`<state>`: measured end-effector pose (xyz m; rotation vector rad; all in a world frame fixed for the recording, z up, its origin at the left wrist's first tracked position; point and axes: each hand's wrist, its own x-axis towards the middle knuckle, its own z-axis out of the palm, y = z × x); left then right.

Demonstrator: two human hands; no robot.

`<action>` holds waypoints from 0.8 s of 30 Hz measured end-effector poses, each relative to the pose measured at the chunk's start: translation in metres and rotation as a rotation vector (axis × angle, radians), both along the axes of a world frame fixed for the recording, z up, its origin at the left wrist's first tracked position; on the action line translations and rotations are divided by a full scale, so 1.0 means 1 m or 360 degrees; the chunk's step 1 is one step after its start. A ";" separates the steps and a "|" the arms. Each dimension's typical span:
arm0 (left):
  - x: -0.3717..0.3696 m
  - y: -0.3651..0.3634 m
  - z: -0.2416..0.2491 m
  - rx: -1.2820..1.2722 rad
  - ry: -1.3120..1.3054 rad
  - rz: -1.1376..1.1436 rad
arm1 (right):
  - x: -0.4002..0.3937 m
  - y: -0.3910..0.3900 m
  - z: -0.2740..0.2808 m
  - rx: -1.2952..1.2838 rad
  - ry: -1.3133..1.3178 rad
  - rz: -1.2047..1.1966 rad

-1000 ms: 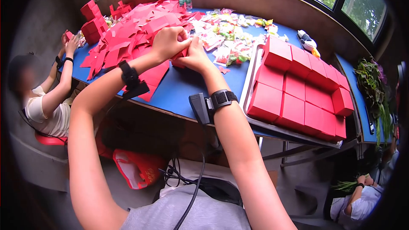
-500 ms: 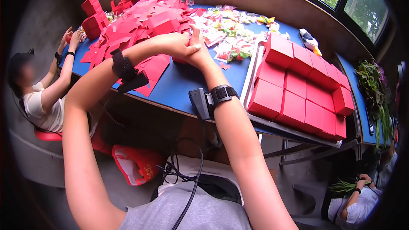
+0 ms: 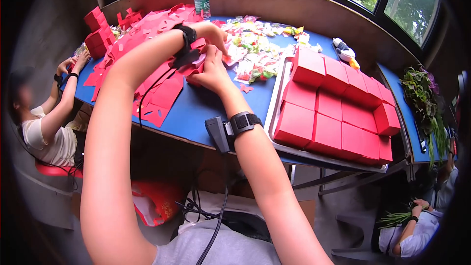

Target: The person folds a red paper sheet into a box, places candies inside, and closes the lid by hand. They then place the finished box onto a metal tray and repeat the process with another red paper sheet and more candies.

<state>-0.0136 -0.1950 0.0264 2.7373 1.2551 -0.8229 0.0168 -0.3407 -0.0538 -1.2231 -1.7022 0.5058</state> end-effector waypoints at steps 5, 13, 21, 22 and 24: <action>0.000 0.005 0.003 0.0093 -0.0533 -0.0215 | 0.000 0.000 0.003 0.0019 -0.0035 -0.0028; -0.101 -0.060 0.074 0.0027 -0.1543 0.0264 | -0.003 0.001 -0.002 0.0100 0.0058 -0.0065; -0.091 -0.105 0.039 -0.0190 -0.0819 0.0502 | -0.002 -0.002 -0.002 0.0193 0.0031 -0.0030; -0.089 -0.106 0.043 -0.0176 -0.0837 0.0497 | -0.002 -0.001 -0.003 0.0211 0.0015 -0.0028; -0.085 -0.106 0.050 -0.0264 -0.0893 0.0634 | -0.002 0.000 -0.004 0.0180 0.0071 -0.0058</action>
